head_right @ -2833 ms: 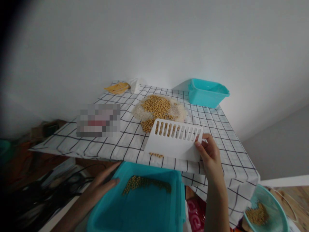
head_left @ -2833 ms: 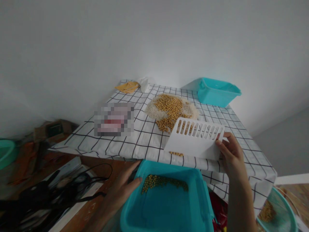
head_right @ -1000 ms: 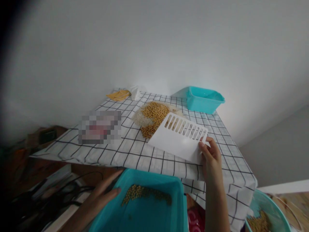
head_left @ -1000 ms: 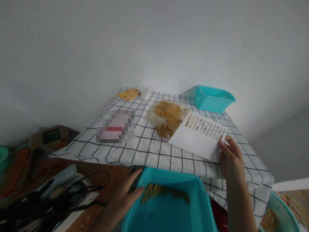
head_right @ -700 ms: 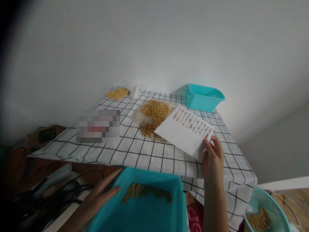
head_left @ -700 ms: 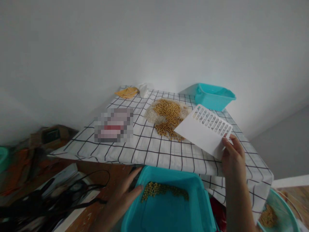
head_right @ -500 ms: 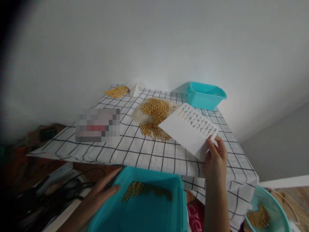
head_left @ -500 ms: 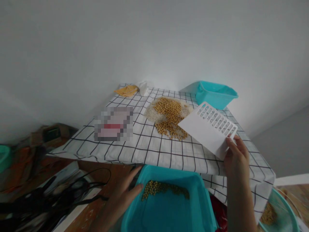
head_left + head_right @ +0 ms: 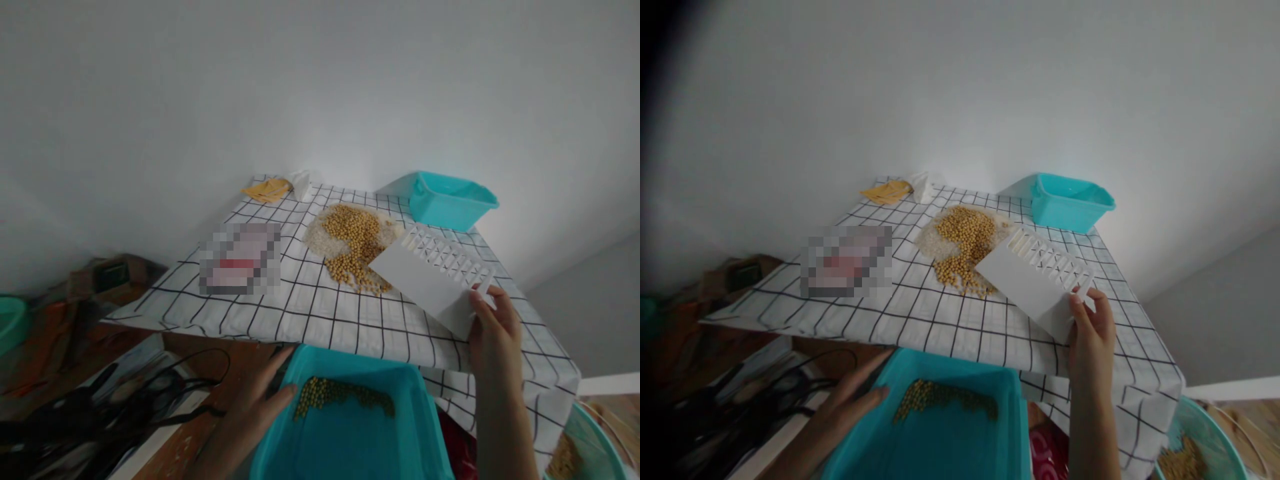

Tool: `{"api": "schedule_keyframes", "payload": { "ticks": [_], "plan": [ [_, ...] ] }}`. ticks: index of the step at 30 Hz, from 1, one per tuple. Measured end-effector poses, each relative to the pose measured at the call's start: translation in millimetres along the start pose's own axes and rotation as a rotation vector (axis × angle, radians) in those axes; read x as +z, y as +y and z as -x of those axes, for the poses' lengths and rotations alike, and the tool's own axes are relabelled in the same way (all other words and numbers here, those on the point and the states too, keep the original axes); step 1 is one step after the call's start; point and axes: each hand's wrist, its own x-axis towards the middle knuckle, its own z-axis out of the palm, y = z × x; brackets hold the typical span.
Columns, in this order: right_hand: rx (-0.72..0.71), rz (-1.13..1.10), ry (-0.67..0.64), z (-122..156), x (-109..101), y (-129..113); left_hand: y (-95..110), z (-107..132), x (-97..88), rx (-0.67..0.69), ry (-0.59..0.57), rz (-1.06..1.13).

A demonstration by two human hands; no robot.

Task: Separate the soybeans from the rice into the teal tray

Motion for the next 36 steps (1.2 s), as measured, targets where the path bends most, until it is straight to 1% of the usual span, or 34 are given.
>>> {"api": "schedule_keyframes", "payload": {
  "ticks": [3, 8, 11, 14, 18, 26, 32, 36],
  "plan": [
    [0.021, 0.023, -0.032, 2, 0, -1, 0, -1, -0.5, 0.005, 0.008, 0.005],
    [0.022, 0.065, -0.068, 1, -2, 1, -3, -4, 0.6, 0.03, -0.027, 0.049],
    [0.008, 0.074, -0.078, -2, -4, 3, -7, -4, 2.2, 0.02, -0.003, 0.017],
    [-0.005, 0.077, -0.093, -2, -4, 3, -9, -4, 3.1, 0.043, 0.005, 0.002],
    [0.037, 0.078, -0.13, 0, -3, 0, -7, -3, 3.1, 0.046, 0.015, -0.037],
    [0.072, 0.044, -0.145, 0, -2, -2, 7, 1, 3.8, 0.04, -0.047, 0.045],
    [0.069, 0.03, -0.102, 0, -1, -3, 0, 3, 4.1, 0.022, 0.007, -0.01],
    [0.098, 0.014, -0.118, 0, -2, -3, -1, 2, 3.7, 0.05, -0.019, 0.01]
  ]
}}
